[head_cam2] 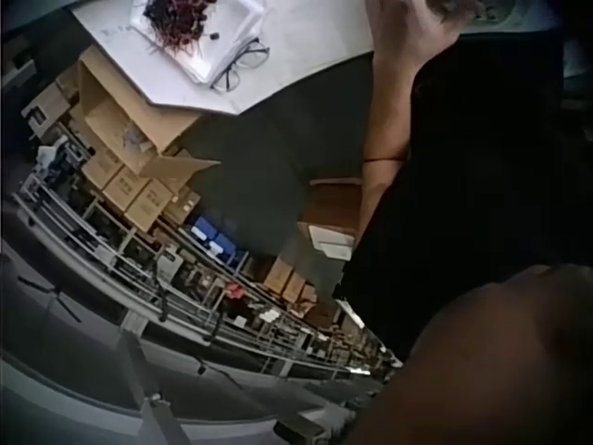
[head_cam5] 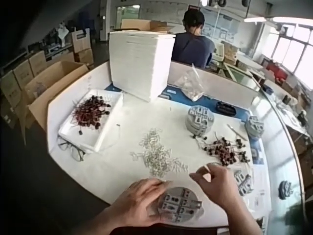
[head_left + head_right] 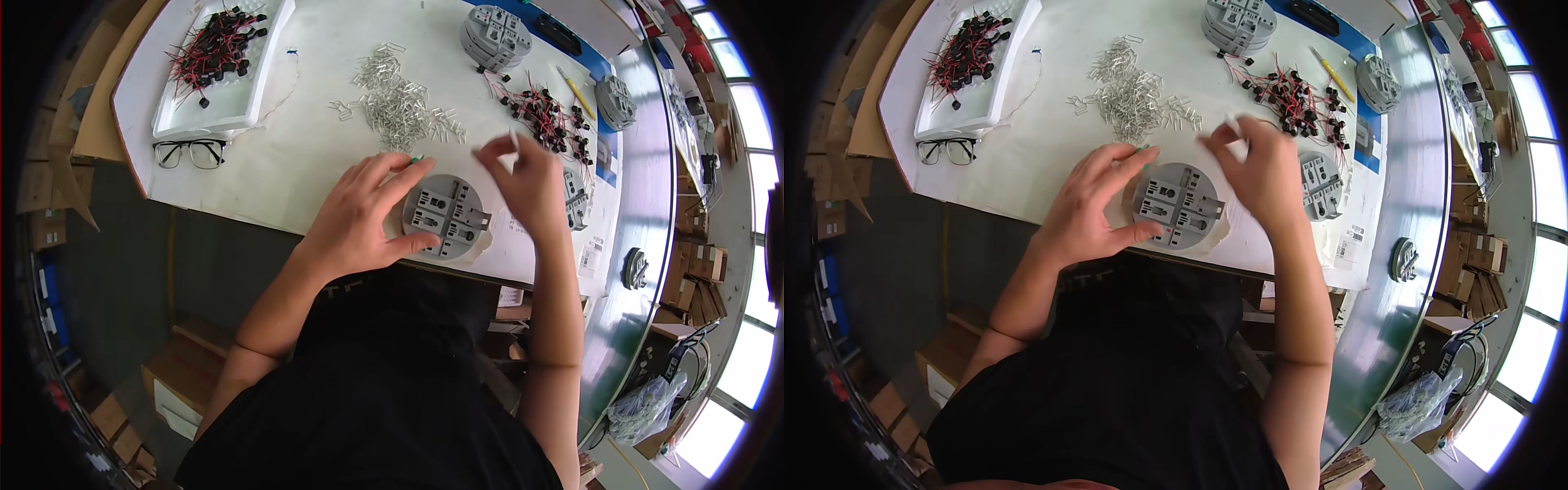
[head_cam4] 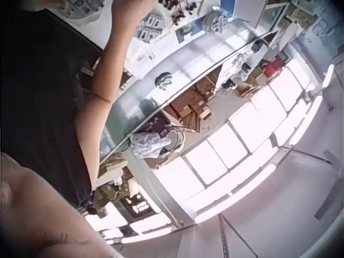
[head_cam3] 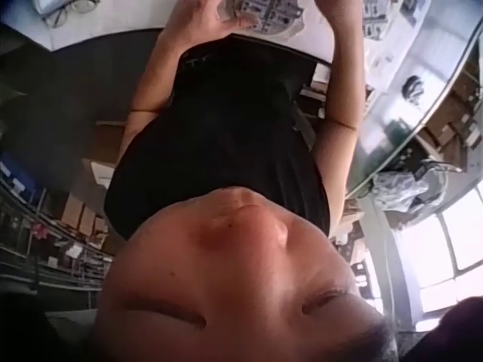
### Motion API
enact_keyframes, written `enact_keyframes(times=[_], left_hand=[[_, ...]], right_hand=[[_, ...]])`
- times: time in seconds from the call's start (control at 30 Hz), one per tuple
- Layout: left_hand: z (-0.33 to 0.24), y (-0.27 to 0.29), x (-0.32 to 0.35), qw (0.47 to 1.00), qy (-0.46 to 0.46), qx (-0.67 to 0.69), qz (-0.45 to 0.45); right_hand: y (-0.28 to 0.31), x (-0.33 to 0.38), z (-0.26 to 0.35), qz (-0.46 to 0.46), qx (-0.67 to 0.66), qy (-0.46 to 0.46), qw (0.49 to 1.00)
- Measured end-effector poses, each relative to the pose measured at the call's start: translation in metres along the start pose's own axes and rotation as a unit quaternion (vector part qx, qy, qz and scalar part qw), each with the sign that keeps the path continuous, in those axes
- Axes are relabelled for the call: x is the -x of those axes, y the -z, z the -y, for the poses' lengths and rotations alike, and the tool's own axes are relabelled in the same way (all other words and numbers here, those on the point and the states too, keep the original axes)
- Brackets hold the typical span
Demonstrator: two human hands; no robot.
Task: The person is assembling small wires into a circular component jig at a workstation.
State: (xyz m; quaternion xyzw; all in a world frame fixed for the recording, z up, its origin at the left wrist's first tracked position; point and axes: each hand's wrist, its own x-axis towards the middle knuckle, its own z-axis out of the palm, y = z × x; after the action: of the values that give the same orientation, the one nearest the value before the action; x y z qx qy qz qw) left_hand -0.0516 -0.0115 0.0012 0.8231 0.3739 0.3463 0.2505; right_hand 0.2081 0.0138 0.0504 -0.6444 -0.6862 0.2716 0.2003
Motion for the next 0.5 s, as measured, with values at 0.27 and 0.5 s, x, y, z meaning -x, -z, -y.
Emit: enact_keyframes(times=[0.27, 0.5], left_hand=[[-0.011, -0.005, -0.002, 0.995, -0.011, -0.067, 0.073], [-0.006, -0.008, 0.001, 0.997, 0.005, -0.053, 0.053]], right_hand=[[-0.029, -0.041, -0.004, -0.028, 0.119, -0.015, 0.992], [-0.021, -0.020, -0.010, -0.057, -0.051, 0.000, 0.997]])
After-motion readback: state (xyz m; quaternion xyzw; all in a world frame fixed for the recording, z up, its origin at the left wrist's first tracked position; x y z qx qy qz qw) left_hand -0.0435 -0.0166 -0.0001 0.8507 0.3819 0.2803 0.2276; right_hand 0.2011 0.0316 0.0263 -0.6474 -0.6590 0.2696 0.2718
